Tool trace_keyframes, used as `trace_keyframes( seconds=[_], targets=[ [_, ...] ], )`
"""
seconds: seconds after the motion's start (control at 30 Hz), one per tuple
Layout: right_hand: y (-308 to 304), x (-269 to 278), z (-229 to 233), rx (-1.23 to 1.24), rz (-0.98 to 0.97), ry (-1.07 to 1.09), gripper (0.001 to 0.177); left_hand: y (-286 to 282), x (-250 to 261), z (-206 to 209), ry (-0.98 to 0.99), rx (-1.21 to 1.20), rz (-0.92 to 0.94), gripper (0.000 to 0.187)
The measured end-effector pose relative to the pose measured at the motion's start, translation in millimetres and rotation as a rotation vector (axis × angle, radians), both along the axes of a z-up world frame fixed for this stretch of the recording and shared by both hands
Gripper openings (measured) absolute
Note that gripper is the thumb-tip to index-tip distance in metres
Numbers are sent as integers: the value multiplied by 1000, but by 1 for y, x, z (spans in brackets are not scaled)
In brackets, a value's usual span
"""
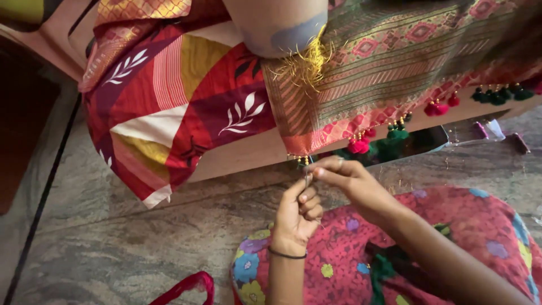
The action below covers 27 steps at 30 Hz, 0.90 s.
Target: Attaching decorative tassels and beads to the edge of a sari fabric.
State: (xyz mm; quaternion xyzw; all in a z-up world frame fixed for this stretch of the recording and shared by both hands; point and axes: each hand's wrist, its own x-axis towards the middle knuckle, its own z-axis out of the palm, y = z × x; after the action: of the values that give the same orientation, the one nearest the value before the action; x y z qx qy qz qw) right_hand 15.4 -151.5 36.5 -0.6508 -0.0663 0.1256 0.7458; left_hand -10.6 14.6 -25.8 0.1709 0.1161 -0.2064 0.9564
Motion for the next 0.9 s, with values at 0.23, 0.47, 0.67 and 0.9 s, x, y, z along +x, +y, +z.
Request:
trace_keyframes(
  seconds=[0.23, 0.47, 0.67, 0.9],
  targets=[
    [15, -30, 13, -426, -417, -483, 14, -6, -9, 36, -70, 312, 213, 7],
    [13, -34, 29, -648, -661, -1120, 17, -21, -28, 69, -314, 839, 489, 5],
    [10, -27, 31, -726, -572, -1198, 21, -16, -33, 62, -336, 827, 511, 8],
    [-7, -6, 20, -828, -281, -1771, 23, -7, -27, 116, -730, 1327, 490, 37]
  ],
)
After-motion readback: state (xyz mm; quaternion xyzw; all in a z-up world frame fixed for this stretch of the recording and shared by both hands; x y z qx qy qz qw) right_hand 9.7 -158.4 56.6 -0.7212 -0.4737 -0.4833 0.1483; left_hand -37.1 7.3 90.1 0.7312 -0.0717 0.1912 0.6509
